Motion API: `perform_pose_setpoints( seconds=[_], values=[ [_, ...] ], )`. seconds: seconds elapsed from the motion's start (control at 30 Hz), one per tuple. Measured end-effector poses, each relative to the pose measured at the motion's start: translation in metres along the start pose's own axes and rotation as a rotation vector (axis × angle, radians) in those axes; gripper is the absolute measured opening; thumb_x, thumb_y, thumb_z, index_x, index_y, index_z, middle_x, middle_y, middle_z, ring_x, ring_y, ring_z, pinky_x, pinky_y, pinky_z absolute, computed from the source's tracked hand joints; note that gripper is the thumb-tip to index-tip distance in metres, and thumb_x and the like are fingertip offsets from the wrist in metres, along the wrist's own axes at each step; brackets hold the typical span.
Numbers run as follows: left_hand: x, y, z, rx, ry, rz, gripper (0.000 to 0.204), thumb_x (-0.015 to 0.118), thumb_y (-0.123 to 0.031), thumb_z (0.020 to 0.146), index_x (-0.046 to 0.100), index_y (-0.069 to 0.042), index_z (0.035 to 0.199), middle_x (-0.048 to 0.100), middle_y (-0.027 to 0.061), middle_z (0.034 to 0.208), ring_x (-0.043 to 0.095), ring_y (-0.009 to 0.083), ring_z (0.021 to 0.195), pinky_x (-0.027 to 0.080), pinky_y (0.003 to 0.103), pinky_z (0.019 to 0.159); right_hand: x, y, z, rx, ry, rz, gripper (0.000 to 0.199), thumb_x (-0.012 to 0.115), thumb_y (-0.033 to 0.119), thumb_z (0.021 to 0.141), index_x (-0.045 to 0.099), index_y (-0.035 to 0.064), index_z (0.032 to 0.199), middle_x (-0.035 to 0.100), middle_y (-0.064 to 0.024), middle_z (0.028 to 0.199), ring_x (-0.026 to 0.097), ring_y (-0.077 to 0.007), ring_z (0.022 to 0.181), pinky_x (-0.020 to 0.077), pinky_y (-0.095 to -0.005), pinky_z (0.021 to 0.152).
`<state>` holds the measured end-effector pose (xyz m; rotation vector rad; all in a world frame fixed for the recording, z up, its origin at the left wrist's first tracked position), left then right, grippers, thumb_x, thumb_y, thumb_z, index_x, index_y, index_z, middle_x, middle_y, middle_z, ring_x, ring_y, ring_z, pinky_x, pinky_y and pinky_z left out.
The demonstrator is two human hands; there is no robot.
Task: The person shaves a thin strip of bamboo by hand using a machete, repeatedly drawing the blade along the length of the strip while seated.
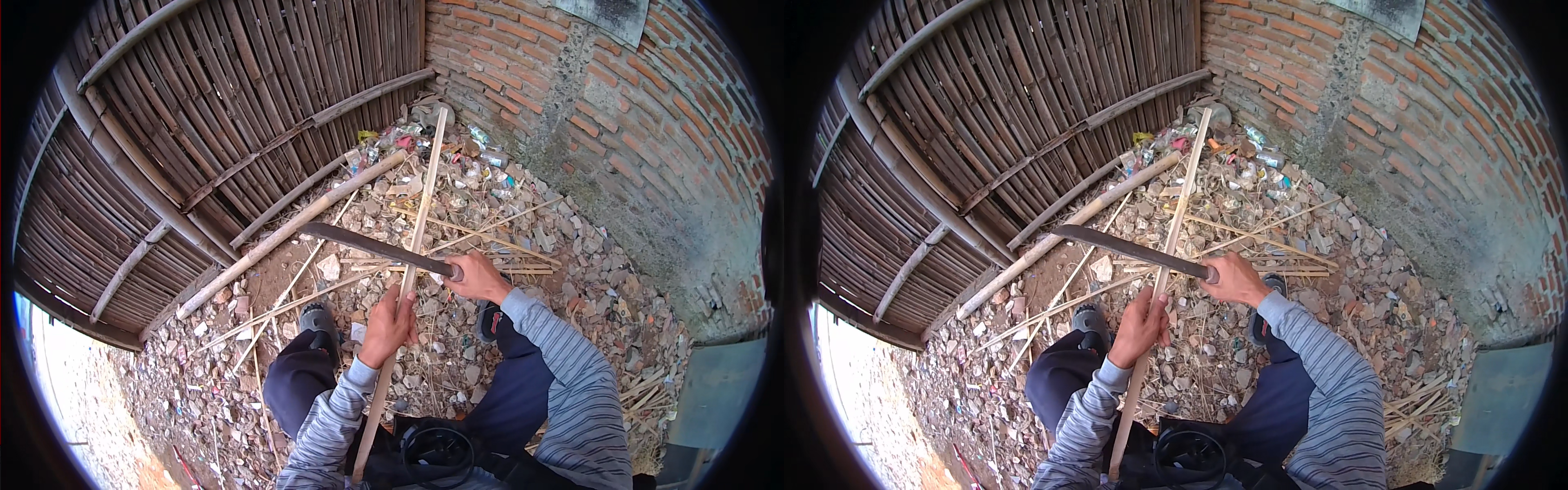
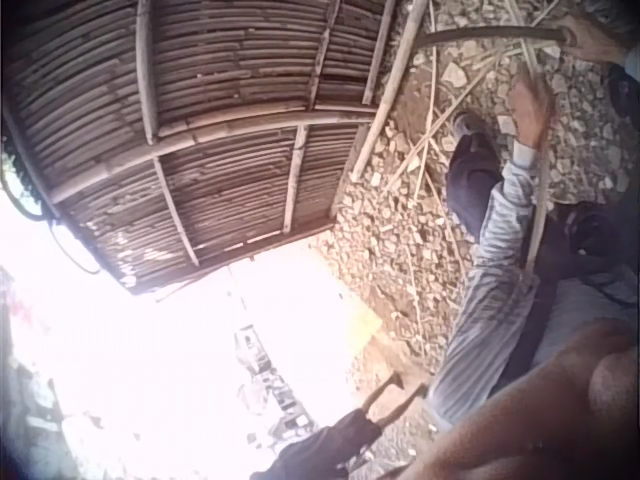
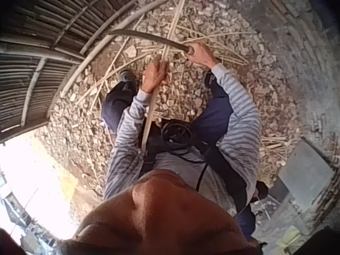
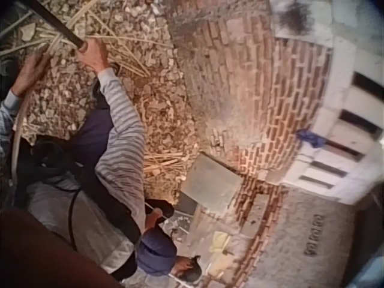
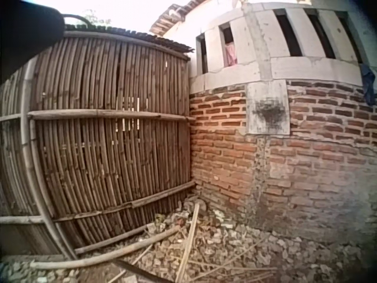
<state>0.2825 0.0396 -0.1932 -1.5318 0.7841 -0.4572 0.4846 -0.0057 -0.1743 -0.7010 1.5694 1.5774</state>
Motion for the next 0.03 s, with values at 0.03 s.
perform_pose_setpoints(
  seconds=[0.03],
  values=[
    [-0.0007, -0.0003, 0.0003, 0.001, -0.002, 0.000, 0.035, 0.064, -0.036, 0.104, 0.055, -0.003, 0.104, 0.070, 0.0254, 0.074, 0.070, 0.0387, 0.055, 0.055, 0.048, 0.051, -0.0009, -0.0001, 0.0011, 0.002, -0.016, -0.016, 0.026, 0.076, 0.028, 0.082, 0.071, 0.0044, 0.090, 0.066, -0.0154, 0.066, 0.069, -0.0368, 0.062, 0.0538, -0.0474, 0.063]
  ],
)
Point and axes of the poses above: each hand's wrist, its own z-axis towards the middle knuckle, its own x-axis out of the palm, y = z × x, the point moved 9 cm from there along z, towards the middle knuckle
